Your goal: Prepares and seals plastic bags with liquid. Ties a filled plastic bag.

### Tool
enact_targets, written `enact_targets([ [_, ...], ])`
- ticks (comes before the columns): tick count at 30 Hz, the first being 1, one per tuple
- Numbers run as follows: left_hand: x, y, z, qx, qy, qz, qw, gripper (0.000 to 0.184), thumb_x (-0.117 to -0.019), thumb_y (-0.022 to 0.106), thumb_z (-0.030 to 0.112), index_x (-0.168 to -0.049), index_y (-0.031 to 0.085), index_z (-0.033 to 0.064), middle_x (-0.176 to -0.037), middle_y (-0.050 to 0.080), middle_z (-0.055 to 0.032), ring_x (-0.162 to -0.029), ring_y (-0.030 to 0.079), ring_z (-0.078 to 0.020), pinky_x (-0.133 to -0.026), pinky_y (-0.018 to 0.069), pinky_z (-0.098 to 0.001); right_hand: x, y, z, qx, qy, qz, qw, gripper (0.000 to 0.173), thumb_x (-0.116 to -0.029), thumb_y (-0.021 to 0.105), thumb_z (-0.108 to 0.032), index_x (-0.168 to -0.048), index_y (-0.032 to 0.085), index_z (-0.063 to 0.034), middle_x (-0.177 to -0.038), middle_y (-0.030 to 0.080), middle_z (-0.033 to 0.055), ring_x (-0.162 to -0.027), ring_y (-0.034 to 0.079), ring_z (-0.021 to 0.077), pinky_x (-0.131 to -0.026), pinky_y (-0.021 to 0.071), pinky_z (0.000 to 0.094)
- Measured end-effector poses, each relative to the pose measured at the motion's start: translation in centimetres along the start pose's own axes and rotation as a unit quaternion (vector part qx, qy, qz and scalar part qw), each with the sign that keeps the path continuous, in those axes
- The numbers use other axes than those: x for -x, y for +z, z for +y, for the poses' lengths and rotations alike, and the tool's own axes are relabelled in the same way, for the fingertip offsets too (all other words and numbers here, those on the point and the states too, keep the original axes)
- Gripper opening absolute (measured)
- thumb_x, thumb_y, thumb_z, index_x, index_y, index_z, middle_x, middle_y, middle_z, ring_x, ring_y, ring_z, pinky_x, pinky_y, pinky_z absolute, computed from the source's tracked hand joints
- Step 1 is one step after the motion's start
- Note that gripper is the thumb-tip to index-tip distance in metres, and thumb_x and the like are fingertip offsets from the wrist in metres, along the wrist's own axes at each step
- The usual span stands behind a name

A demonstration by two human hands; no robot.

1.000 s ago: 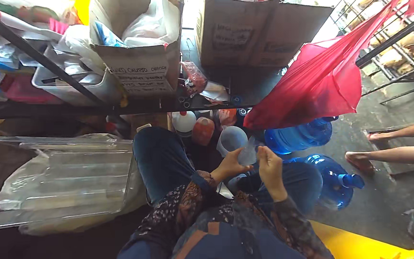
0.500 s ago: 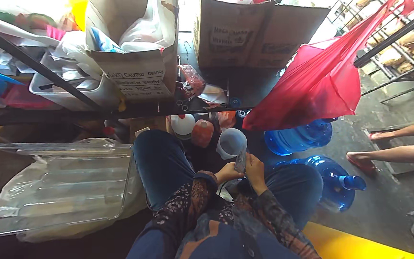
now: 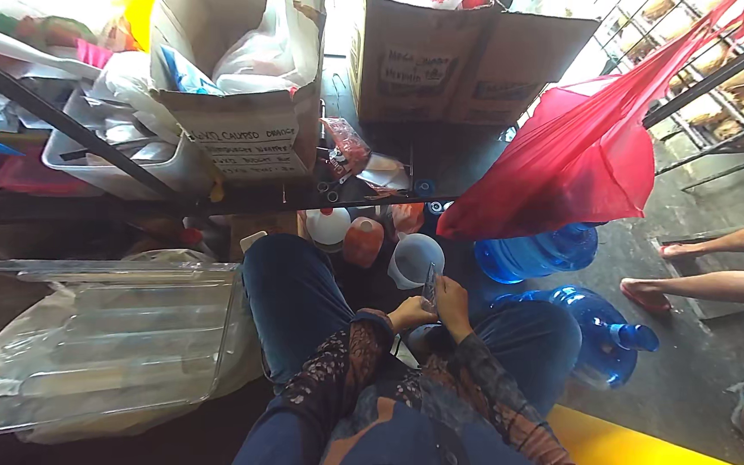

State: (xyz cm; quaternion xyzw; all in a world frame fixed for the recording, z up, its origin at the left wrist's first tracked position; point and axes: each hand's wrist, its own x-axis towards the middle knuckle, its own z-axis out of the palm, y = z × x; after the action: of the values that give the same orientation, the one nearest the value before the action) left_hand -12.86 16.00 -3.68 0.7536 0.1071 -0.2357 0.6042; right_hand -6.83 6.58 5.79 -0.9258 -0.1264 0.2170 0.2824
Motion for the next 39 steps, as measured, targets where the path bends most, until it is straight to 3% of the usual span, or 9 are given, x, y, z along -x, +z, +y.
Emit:
enact_targets([
  [12, -0.5, 0.4, -0.6, 0.008, -0.005, -0.018, 1.000, 0.042, -0.0949, 0.072, 0.029, -0.119, 0.067, -0.0043, -0.114, 0.068, -0.0224, -0.108, 0.065, -0.0314, -0.098, 0.0483, -0.0528, -0.9, 0.5, 0.2, 0.027, 0.026, -0.026, 0.999, 0.047, -0.1123, 0.038, -0.026, -0.103, 0.069, 0.0077, -0.100, 0.070, 0.0253, -0.101, 0.068, 0.0372, -0.093, 0.0501, 0.0540],
  [19, -0.4, 0.1, -0.3, -0.003, -0.006, -0.017, 1.000, 0.042, -0.0945, 0.073, 0.031, -0.117, 0.067, -0.0036, -0.112, 0.069, -0.0214, -0.107, 0.065, -0.0309, -0.097, 0.0486, -0.0527, -0.7, 0.4, 0.3, 0.023, 0.021, -0.023, 0.999, 0.046, -0.1124, 0.038, -0.026, -0.101, 0.068, 0.0078, -0.098, 0.069, 0.0250, -0.098, 0.068, 0.0371, -0.090, 0.0503, 0.0534],
  [23, 0.2, -0.4, 0.5, 0.007, 0.002, -0.004, 1.000, 0.037, -0.0962, 0.071, 0.028, -0.115, 0.067, -0.0043, -0.109, 0.068, -0.0202, -0.102, 0.065, -0.0278, -0.095, 0.0490, -0.0494, 0.9, -0.5, 0.4, 0.019, -0.025, 0.002, 1.000, 0.045, -0.1119, 0.039, -0.025, -0.101, 0.069, 0.0082, -0.093, 0.070, 0.0249, -0.094, 0.069, 0.0381, -0.088, 0.0515, 0.0550],
  [26, 1.9, -1.0, 2.2, 0.052, 0.035, 0.010, 0.998, 0.042, -0.0920, 0.076, 0.024, -0.121, 0.064, -0.0044, -0.112, 0.068, -0.0190, -0.104, 0.066, -0.0235, -0.096, 0.0506, -0.0443, 2.9, -1.9, 0.9, 0.000, -0.144, 0.078, 0.986, 0.042, -0.1089, 0.047, -0.021, -0.090, 0.068, 0.0101, -0.077, 0.066, 0.0234, -0.075, 0.068, 0.0373, -0.074, 0.0539, 0.0540],
  [29, 5.8, -2.3, 5.5, 0.097, 0.126, -0.013, 0.987, 0.052, -0.0892, 0.078, 0.018, -0.131, 0.058, -0.0054, -0.119, 0.068, -0.0177, -0.109, 0.066, -0.0175, -0.101, 0.0522, -0.0386, 4.5, -5.3, 0.8, -0.027, -0.320, 0.147, 0.935, 0.040, -0.1045, 0.051, -0.019, -0.074, 0.063, 0.0057, -0.061, 0.056, 0.0125, -0.056, 0.058, 0.0207, -0.055, 0.0491, 0.0363],
  [31, 9.1, -4.1, 9.1, 0.099, 0.227, -0.013, 0.969, 0.055, -0.0897, 0.074, 0.018, -0.134, 0.056, -0.0079, -0.124, 0.068, -0.0153, -0.115, 0.064, -0.0118, -0.105, 0.0504, -0.0328, 5.5, -9.4, -0.9, -0.062, -0.407, 0.128, 0.902, 0.044, -0.1067, 0.051, -0.022, -0.072, 0.060, 0.0020, -0.061, 0.052, 0.0069, -0.057, 0.052, 0.0101, -0.056, 0.0450, 0.0243],
  [34, 13.5, -7.4, 16.2, 0.050, 0.384, 0.039, 0.921, 0.063, -0.0922, 0.070, 0.034, -0.137, 0.057, -0.0075, -0.135, 0.065, -0.0127, -0.127, 0.059, -0.0113, -0.111, 0.0459, -0.0330, 7.0, -16.1, -4.9, -0.091, -0.517, 0.089, 0.847, 0.044, -0.1085, 0.051, -0.026, -0.074, 0.057, -0.0002, -0.065, 0.053, 0.0049, -0.064, 0.052, 0.0034, -0.063, 0.0443, 0.0167],
  [36, 16.0, -9.0, 21.7, 0.018, 0.451, 0.110, 0.885, 0.047, -0.0951, 0.069, 0.031, -0.128, 0.067, -0.0031, -0.126, 0.070, -0.0086, -0.118, 0.064, -0.0102, -0.103, 0.0515, -0.0323, 7.6, -20.2, -7.6, -0.096, -0.573, 0.079, 0.810, 0.042, -0.1087, 0.052, -0.029, -0.077, 0.057, -0.0016, -0.067, 0.053, 0.0025, -0.067, 0.052, 0.0000, -0.065, 0.0435, 0.0146],
  [39, 19.4, -10.8, 28.8, -0.070, 0.530, 0.203, 0.820, 0.012, -0.0924, 0.072, 0.012, -0.099, 0.079, 0.0047, -0.098, 0.073, -0.0004, -0.097, 0.066, -0.0067, -0.086, 0.0544, -0.0252, 8.4, -25.3, -11.2, -0.097, -0.624, 0.086, 0.771, 0.038, -0.1065, 0.056, -0.029, -0.077, 0.059, -0.0058, -0.069, 0.054, -0.0042, -0.068, 0.052, -0.0063, -0.064, 0.0434, 0.0097],
])
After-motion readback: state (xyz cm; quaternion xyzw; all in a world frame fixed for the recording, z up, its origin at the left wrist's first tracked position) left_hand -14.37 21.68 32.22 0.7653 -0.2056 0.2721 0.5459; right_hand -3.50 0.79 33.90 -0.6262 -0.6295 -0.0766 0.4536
